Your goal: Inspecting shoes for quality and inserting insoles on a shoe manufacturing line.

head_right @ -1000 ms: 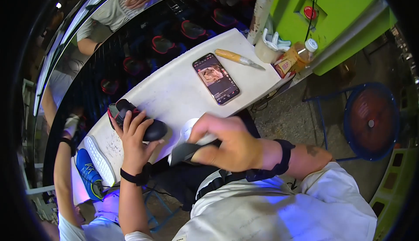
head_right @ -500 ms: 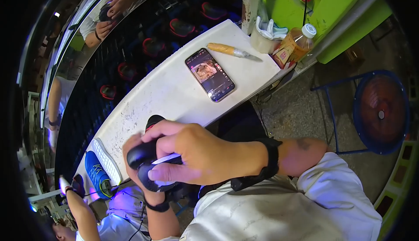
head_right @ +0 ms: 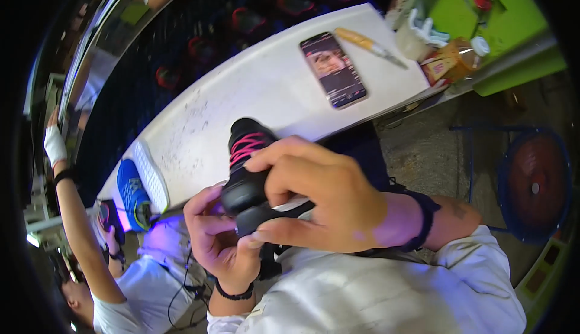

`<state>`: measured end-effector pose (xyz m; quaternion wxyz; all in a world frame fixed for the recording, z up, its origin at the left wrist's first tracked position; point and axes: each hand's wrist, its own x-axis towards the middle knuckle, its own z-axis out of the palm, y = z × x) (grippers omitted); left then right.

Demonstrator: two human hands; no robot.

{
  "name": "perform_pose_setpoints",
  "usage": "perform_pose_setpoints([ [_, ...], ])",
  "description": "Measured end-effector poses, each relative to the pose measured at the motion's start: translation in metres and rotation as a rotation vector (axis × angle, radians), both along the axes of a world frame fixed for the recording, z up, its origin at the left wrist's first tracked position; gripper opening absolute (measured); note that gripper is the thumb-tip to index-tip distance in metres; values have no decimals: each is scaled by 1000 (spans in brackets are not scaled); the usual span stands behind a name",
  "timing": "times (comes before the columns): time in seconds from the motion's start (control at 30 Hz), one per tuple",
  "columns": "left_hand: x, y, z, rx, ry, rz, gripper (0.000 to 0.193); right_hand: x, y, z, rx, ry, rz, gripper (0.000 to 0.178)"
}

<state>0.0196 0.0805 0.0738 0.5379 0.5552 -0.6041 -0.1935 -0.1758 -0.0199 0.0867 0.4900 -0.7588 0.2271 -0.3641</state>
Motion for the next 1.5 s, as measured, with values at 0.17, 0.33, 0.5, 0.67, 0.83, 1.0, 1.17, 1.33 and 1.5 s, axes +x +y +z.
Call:
perform_pose_setpoints([
  [0.17,7,14,1,-10,-92,-62,47,-2,8,-3,-50,-31,70,43],
  [0.33,10,22,5,43,-130,-98,46,5,10,-5,-65,-79,66,41],
  [0.5,10,20,3,17,-158,-101,44,3,12,-12,-47,-111,31,39],
  [0.67,6,15,2,-5,-167,-90,43,2,8,-18,-46,-131,32,41],
  [0.83,5,-3,4,-65,-193,-154,40,-4,-8,4,74,-69,60,50],
  [1.0,-6,-32,4,-127,-195,-200,39,-14,-31,11,-64,77,127,55],
  [1.17,-21,-42,-13,-38,-177,-111,37,-13,-47,-11,139,-90,117,44],
  [1.33,-22,-54,-43,16,-137,-75,37,-22,-60,-20,223,-101,83,51],
  [1.5,-24,-61,-55,22,-88,-109,37,-33,-66,-33,294,-198,64,42],
])
